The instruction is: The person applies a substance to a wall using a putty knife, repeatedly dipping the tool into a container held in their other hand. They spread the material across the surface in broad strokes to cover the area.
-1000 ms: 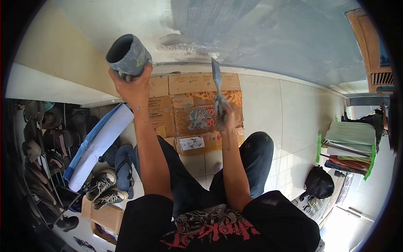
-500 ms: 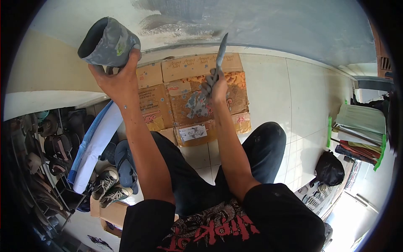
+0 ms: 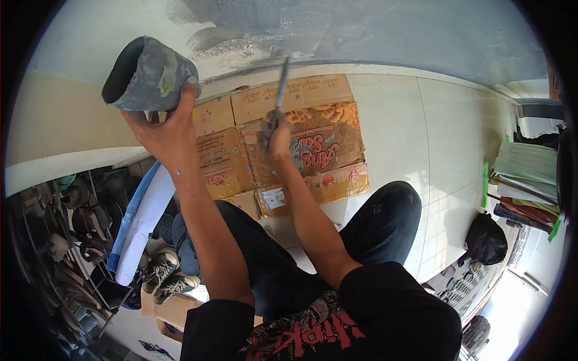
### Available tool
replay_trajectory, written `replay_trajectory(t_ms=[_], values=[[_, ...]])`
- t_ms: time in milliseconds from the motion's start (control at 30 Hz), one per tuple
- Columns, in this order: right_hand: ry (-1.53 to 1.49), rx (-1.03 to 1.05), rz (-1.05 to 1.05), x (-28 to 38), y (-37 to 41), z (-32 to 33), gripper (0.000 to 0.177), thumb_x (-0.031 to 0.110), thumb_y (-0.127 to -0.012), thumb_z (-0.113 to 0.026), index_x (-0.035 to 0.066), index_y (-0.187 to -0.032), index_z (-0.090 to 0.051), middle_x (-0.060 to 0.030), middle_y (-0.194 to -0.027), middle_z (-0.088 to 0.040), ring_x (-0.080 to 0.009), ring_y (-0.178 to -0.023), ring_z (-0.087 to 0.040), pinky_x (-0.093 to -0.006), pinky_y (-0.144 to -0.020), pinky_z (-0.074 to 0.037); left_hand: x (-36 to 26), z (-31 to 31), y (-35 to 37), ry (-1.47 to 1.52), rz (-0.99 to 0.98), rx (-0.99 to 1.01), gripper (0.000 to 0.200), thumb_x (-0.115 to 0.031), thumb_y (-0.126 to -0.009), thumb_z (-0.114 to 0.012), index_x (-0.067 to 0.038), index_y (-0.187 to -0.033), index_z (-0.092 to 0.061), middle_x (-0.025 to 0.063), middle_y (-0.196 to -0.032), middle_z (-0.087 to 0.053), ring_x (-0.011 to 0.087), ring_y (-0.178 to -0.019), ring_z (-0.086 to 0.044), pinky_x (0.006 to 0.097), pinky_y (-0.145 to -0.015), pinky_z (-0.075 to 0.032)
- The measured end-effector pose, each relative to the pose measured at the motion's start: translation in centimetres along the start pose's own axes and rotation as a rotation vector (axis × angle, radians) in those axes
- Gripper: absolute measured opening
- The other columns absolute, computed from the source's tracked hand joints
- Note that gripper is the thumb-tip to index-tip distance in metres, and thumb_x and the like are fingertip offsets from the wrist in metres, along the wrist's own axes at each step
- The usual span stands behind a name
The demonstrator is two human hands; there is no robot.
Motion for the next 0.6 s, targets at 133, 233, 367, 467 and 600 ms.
replay_trajectory(t_ms=[133, 233, 367, 467, 600], values=[[-0.059, -0.064, 0.037, 4.1, -1.0, 1.3, 0.026, 0.04, -0.105, -0.041, 0.018, -0.092, -0.044, 0.0049, -0.056, -0.029, -0.0105, -0.041, -0.028, -0.0285, -0.037, -0.021, -0.3, 0.0, 0.0, -0.054, -0.008, 0.001, 0.075, -0.005, -0.075, -0.087, 0.0, -0.139, -0.048, 0.0152, -0.136, -0.052, 0.0253, -0.125, -0.055, 0.0424, -0.112, -0.043], [-0.021, -0.006, 0.018, 4.8, -2.4, -0.6, 0.024, 0.039, -0.103, -0.043, 0.018, -0.091, -0.044, 0.0049, -0.057, -0.03, -0.0101, -0.042, -0.026, -0.0286, -0.038, -0.02, 0.0, -0.1, 0.0, -0.01, -0.013, 0.002, 0.075, -0.005, -0.075, -0.087, 0.0, -0.139, -0.048, 0.0153, -0.137, -0.052, 0.0254, -0.125, -0.055, 0.0429, -0.112, -0.043], [0.077, 0.091, -0.159, -0.9, -1.4, -4.8, 0.024, 0.039, -0.102, -0.044, 0.018, -0.09, -0.042, 0.0046, -0.058, -0.031, -0.0103, -0.042, -0.025, -0.0289, -0.039, -0.021, 0.4, -0.4, 0.1, -0.008, -0.005, 0.003, 0.075, -0.006, -0.075, -0.088, 0.0, -0.139, -0.048, 0.0154, -0.137, -0.052, 0.0259, -0.126, -0.054, 0.0434, -0.112, -0.043], [0.136, 0.175, -0.19, -3.4, 0.5, -3.9, 0.026, 0.042, -0.102, -0.046, 0.018, -0.091, -0.045, 0.0044, -0.06, -0.035, -0.0115, -0.043, -0.032, -0.0288, -0.039, -0.024, 0.4, -0.9, 0.2, -0.024, 0.007, 0.012, 0.075, -0.005, -0.076, -0.087, 0.0, -0.139, -0.048, 0.0152, -0.137, -0.052, 0.0261, -0.126, -0.054, 0.0432, -0.112, -0.043], [0.078, -0.068, -0.079, -2.0, 1.2, 0.3, 0.028, 0.042, -0.104, -0.044, 0.018, -0.091, -0.043, 0.0045, -0.058, -0.034, -0.0119, -0.04, -0.029, -0.0297, -0.038, -0.025, 0.4, -1.4, 0.2, 0.04, 0.029, 0.011, 0.076, -0.006, -0.075, -0.088, 0.0, -0.139, -0.048, 0.0149, -0.137, -0.052, 0.0265, -0.127, -0.054, 0.0432, -0.113, -0.043]])
Point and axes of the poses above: each hand's wrist, its own y-axis away from the middle knuckle, its own z-axis out of the back of the hand, x = y × z, the point moved 10 cm from there along -y, towards the middle knuckle
